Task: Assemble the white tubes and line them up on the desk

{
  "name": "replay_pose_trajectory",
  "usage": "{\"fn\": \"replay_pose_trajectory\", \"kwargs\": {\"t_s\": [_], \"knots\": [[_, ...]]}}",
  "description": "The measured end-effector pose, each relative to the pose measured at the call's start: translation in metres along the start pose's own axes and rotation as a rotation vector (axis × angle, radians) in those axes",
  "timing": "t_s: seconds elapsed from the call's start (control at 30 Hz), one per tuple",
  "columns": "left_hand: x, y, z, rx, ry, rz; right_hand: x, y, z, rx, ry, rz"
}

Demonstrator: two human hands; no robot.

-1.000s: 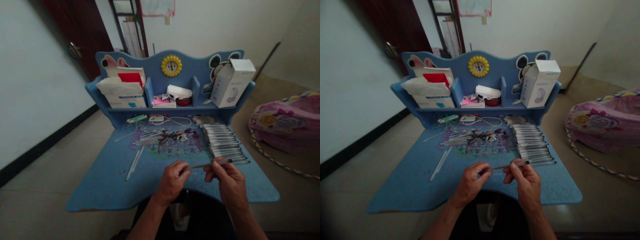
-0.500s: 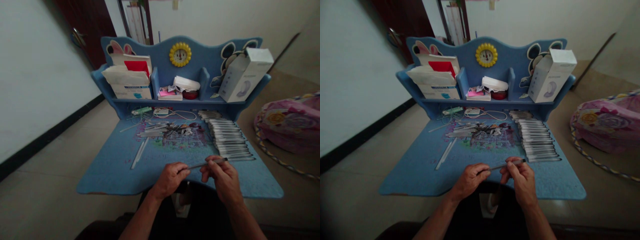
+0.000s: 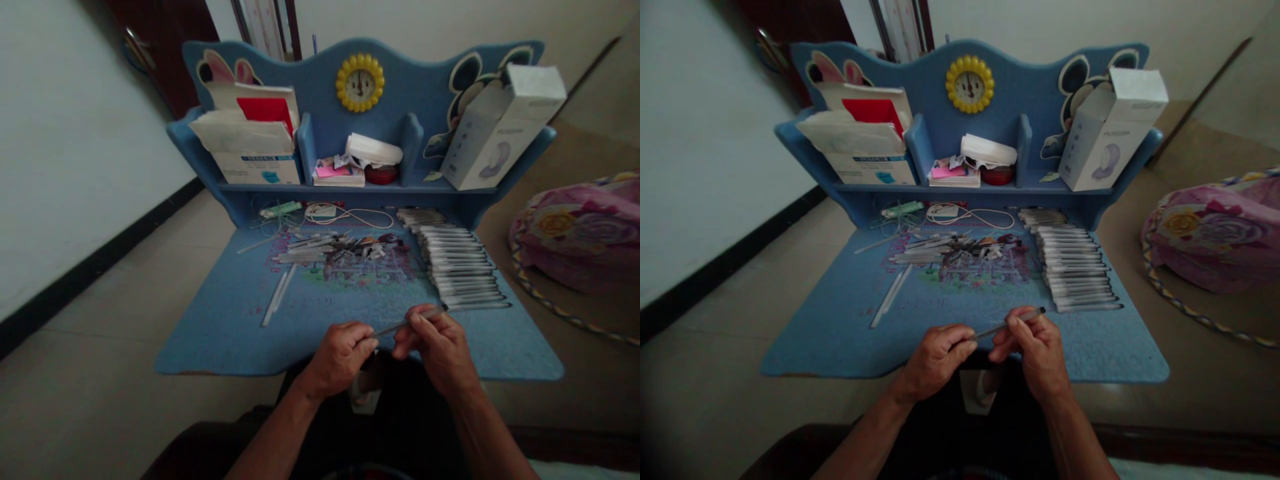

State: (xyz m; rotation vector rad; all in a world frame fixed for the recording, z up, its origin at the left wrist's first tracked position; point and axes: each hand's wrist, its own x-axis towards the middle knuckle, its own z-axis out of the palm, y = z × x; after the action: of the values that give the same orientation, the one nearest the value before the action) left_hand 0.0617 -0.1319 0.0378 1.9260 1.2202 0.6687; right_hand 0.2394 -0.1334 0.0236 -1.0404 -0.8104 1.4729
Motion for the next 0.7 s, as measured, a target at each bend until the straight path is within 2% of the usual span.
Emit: {"fn": "replay_pose_trajectory", "kwargs": {"t_s": [0.23, 0.37, 0.53, 0.7], "knots": [[0.003, 0.007, 0.007, 0.043, -0.053, 0.008, -0.001, 0.002, -0.009, 0.106, -0.025, 0.063], [0.008, 0.009, 0.010, 0.045, -0.032, 0.041, -0.002, 0.006, -0.014, 0.135, 0.006, 0.050], [0.015, 0.009, 0.009, 0.084, -0.079, 0.027, 0.000, 0.008, -0.015, 0.154, 0.039, 0.049], [0.017, 0.003, 0.010, -0.019, 0.012, -0.046, 0.004, 0.007, -0.011, 0.195, 0.035, 0.041]]}}
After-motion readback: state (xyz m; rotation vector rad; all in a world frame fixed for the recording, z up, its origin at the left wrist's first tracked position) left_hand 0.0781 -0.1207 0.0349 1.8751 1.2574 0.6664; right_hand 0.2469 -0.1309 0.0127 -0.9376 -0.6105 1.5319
